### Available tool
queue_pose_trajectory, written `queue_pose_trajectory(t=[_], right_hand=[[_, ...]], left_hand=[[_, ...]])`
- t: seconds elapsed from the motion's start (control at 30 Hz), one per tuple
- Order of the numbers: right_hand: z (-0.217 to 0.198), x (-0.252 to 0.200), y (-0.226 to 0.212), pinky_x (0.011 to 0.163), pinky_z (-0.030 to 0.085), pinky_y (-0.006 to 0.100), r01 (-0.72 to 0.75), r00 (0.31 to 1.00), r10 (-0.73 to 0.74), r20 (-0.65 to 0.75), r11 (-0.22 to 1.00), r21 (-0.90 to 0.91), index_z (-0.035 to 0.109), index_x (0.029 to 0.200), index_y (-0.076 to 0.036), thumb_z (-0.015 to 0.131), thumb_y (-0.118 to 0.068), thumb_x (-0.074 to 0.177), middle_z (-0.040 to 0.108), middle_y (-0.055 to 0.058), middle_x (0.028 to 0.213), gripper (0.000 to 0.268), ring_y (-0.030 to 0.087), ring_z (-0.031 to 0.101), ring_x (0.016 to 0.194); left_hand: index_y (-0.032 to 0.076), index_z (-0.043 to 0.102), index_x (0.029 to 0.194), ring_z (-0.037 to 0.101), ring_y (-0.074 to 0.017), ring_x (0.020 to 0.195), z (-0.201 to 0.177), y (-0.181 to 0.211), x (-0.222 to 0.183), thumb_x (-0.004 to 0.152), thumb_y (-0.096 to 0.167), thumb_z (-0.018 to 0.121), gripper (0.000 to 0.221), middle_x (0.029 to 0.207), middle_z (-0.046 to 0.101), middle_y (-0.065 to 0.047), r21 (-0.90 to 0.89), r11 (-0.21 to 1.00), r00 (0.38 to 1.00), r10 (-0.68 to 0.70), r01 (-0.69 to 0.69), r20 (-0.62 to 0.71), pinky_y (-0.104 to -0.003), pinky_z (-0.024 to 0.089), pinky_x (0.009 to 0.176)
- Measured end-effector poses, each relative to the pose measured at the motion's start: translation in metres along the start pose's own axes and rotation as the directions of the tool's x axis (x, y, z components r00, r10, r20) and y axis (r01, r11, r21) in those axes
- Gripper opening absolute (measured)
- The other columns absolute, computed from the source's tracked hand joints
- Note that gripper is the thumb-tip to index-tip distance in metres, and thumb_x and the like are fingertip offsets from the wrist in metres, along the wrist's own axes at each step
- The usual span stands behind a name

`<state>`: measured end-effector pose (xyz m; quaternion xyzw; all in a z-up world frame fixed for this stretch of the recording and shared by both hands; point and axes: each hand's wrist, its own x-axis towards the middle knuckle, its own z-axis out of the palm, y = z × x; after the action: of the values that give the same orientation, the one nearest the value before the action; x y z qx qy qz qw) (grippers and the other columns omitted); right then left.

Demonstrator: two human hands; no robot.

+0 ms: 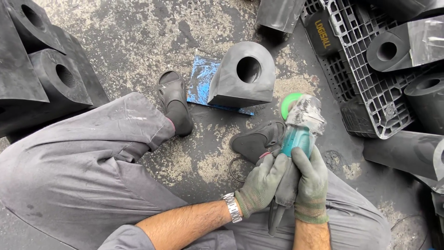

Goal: Use a power sander to smooth the edges of large black rubber or foam industrial products.

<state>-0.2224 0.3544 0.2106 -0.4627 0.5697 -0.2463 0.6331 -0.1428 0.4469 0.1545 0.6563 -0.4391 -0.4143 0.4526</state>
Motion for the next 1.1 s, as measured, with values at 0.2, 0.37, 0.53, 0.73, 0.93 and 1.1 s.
queue_pose_trajectory(t=[0.2, 0.37, 0.53, 0.73, 0.93, 1.1], right_hand=[[0.018, -0.001, -0.002, 0.087, 0.055, 0.03, 0.009, 0.992, -0.016, 0.122, 0.998, 0.06, 0.057, 0.135, 0.005, 0.061, -0.016, 0.098, 0.07, 0.012, 0.11, 0.043, 0.017, 0.068, 0.096], [0.025, -0.001, -0.003, 0.087, 0.054, 0.028, 0.017, 0.99, -0.016, 0.137, 1.0, -0.003, 0.058, 0.137, 0.006, 0.061, -0.017, 0.099, 0.07, 0.01, 0.111, 0.044, 0.014, 0.067, 0.096], [0.052, 0.006, -0.014, 0.083, 0.055, 0.028, 0.06, 0.977, -0.036, 0.209, 0.992, -0.11, 0.059, 0.135, 0.006, 0.064, -0.014, 0.095, 0.069, 0.008, 0.109, 0.045, 0.012, 0.065, 0.094], [0.059, 0.005, -0.016, 0.08, 0.054, 0.028, 0.077, 0.976, -0.049, 0.211, 0.989, -0.125, 0.061, 0.134, 0.007, 0.066, -0.012, 0.095, 0.069, 0.008, 0.107, 0.044, 0.013, 0.064, 0.092], [0.056, 0.005, -0.019, 0.083, 0.057, 0.028, 0.038, 0.988, -0.029, 0.155, 0.998, -0.056, 0.058, 0.136, 0.006, 0.063, -0.014, 0.094, 0.07, 0.009, 0.11, 0.047, 0.015, 0.068, 0.093], [0.075, 0.014, -0.024, 0.083, 0.056, 0.028, 0.107, 0.958, -0.036, 0.286, 0.966, -0.237, 0.059, 0.138, 0.006, 0.069, -0.011, 0.091, 0.069, 0.009, 0.112, 0.052, 0.013, 0.065, 0.095]], left_hand=[[0.0, 0.055, 0.108, 0.077, -0.0324, 0.08, -0.029, 0.018, 0.006, 0.099, 0.06, 0.041, 0.062, 0.082, 0.073, -0.024, -0.537, 0.702, 0.87, -0.473, 0.467, 0.138, -0.042, 0.06, 0.068], [0.0, 0.056, 0.107, 0.076, -0.0333, 0.081, -0.021, 0.007, 0.003, 0.1, 0.059, 0.042, 0.061, 0.082, 0.072, -0.024, -0.533, 0.722, 0.874, -0.479, 0.441, 0.074, -0.041, 0.058, 0.068], [0.002, 0.059, 0.111, 0.073, -0.0308, 0.078, -0.026, 0.004, 0.0, 0.101, 0.057, 0.04, 0.059, 0.085, 0.072, -0.02, -0.668, 0.675, 0.876, -0.478, 0.313, -0.072, -0.039, 0.058, 0.066], [0.001, 0.059, 0.11, 0.073, -0.0268, 0.074, -0.037, 0.004, 0.008, 0.099, 0.057, 0.04, 0.06, 0.083, 0.072, -0.018, -0.674, 0.652, 0.857, -0.513, 0.347, -0.055, -0.037, 0.058, 0.063], [-0.001, 0.059, 0.109, 0.074, -0.0262, 0.077, -0.034, 0.005, 0.008, 0.101, 0.059, 0.04, 0.064, 0.083, 0.072, -0.019, -0.596, 0.701, 0.873, -0.487, 0.391, 0.001, -0.036, 0.058, 0.066], [0.001, 0.058, 0.12, 0.072, -0.0261, 0.084, -0.036, 0.0, -0.003, 0.102, 0.058, 0.037, 0.063, 0.094, 0.072, -0.018, -0.744, 0.643, 0.855, -0.477, 0.181, -0.204, -0.037, 0.058, 0.07]])
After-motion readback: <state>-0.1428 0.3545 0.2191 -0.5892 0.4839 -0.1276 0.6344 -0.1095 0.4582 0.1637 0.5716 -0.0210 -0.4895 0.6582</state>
